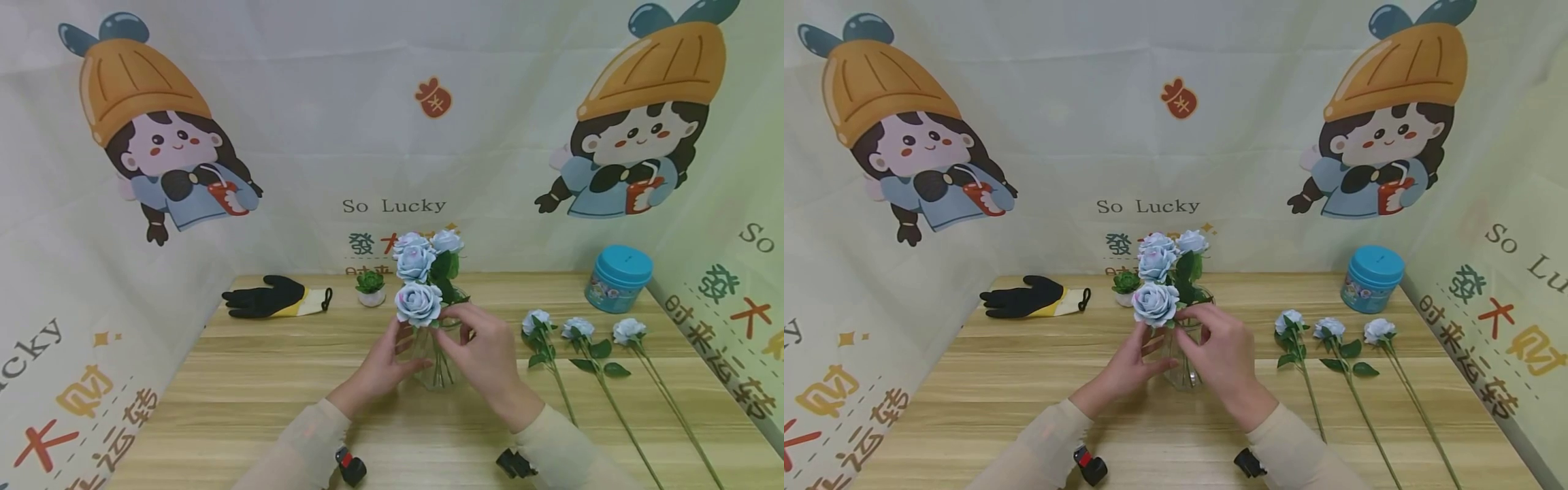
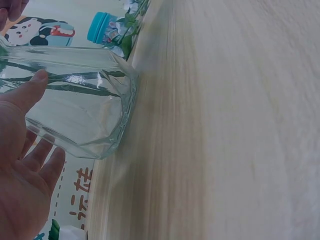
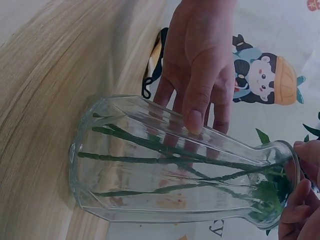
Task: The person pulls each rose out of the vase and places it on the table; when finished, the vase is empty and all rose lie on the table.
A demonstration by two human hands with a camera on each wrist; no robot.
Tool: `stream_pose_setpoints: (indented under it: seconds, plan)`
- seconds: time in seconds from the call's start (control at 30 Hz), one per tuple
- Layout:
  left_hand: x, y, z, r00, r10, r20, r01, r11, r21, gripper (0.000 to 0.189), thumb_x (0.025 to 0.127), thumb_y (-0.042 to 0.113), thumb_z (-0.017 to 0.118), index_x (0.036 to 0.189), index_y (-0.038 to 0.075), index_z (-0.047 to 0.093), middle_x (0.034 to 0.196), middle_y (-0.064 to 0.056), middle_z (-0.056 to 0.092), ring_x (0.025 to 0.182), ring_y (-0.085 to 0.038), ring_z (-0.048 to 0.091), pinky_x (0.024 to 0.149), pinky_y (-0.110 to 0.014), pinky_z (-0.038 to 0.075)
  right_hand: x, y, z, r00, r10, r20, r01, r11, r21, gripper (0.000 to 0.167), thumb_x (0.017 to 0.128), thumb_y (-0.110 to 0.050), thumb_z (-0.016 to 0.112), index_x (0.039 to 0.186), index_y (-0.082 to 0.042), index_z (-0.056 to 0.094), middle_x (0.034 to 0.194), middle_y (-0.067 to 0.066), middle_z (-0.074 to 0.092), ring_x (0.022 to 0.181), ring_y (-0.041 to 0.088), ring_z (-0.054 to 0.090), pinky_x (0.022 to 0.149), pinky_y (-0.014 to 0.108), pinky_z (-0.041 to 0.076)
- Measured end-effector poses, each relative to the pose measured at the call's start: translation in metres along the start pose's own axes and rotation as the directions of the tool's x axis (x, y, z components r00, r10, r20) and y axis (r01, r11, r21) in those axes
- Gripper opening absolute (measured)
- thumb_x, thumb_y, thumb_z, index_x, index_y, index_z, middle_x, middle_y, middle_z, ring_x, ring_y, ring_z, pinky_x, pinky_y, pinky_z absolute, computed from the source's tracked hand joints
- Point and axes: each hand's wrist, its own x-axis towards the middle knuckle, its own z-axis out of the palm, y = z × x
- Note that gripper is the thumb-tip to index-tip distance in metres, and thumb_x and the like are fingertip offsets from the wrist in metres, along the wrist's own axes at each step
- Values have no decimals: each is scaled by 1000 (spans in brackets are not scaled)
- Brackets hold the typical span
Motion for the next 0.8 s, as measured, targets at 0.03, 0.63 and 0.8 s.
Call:
stream_pose_setpoints:
  seconds: [0.03, 0.63, 0.8]
  plan:
    - [0, 0, 0, 1000, -1, 0, 1, 1000, -2, 92, 91, 11, 80, 162, 19, 22, 164, -11, 38, 149, -37, 40, 123, -50, 41, 0, 0, 0, 1000, 1, -1, -1, 1000, 1, 21, 77, -5, 89, 94, -9, 78, 87, 3, 78, 54, 3, 48, 45, 13, 39]
    - [1, -1, 2, 1000, 19, -9, -20, 1000, -18, 76, 90, 8, 80, 151, 6, 34, 161, -19, 39, 147, -39, 43, 124, -49, 40, 8, -2, -2, 996, 81, -32, -75, 984, 164, 16, 81, -10, 89, 92, -13, 78, 72, -6, 68, 53, 3, 43, 43, 18, 41]
    - [1, -1, 2, 1000, 20, -12, -20, 1000, -23, 74, 90, 6, 79, 150, 7, 36, 159, -18, 42, 147, -37, 43, 124, -48, 40, 12, -4, -4, 992, 111, -57, -97, 973, 210, 15, 81, -12, 89, 91, -14, 78, 63, -5, 57, 52, 4, 43, 43, 18, 39]
